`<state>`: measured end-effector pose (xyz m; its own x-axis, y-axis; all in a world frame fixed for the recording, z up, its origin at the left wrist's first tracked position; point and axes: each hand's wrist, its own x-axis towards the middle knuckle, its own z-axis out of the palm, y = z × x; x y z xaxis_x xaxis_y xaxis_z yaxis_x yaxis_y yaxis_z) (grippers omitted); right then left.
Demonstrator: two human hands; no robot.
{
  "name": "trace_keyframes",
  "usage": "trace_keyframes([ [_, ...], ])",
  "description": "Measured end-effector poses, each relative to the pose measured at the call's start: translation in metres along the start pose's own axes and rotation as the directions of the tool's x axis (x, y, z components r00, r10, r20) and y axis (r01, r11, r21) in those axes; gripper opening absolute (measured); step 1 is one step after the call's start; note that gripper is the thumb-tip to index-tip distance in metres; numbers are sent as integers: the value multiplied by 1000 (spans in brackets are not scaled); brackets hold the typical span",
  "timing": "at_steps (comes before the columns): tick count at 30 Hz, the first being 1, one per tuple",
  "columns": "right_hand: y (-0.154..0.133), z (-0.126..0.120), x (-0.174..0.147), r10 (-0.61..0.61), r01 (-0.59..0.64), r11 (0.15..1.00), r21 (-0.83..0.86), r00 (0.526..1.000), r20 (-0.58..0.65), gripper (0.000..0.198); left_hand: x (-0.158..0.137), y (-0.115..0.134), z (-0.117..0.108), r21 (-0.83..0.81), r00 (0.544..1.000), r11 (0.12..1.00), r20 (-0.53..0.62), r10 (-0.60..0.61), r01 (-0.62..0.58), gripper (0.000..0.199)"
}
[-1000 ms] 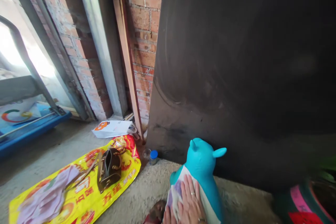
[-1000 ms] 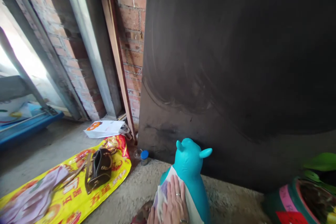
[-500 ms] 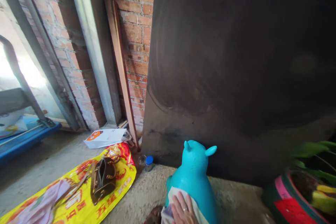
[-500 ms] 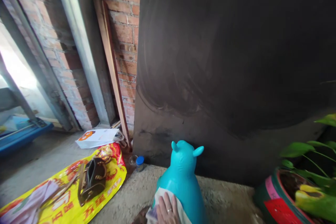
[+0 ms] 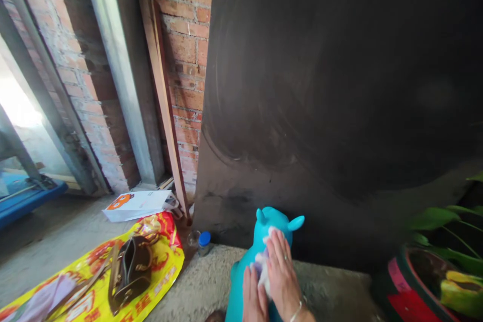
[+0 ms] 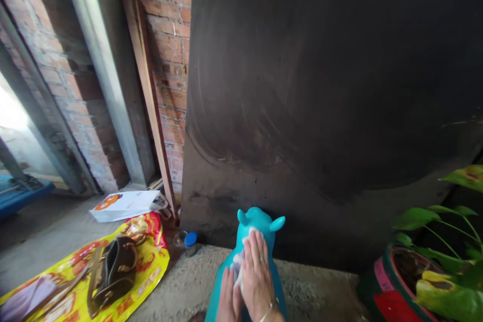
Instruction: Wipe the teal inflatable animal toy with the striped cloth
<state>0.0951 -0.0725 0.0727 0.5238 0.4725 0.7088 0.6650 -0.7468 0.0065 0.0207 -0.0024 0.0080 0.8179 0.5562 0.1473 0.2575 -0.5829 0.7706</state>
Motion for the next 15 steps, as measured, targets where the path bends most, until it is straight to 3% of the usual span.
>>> trace_keyframes([
  [2,9,-7,40,48,-47,998,33,998,-39,61,33,26,13,-241,996,968,-49,-78,64,58],
  [5,19,9,69,113,-113,993,-13,993,-31,61,70,42,30,-317,986,942,-85,-141,108,61],
  [7,25,29,73,102,-99,992,-81,994,37,55,80,30,42,-313,981,939,-86,-175,140,62],
  [11,40,53,79,130,-107,987,-118,969,212,39,74,-6,55,-232,990,962,50,-135,143,63],
  [15,53,55,100,106,-86,993,-85,958,267,35,68,-2,50,-171,988,975,90,-128,142,64],
])
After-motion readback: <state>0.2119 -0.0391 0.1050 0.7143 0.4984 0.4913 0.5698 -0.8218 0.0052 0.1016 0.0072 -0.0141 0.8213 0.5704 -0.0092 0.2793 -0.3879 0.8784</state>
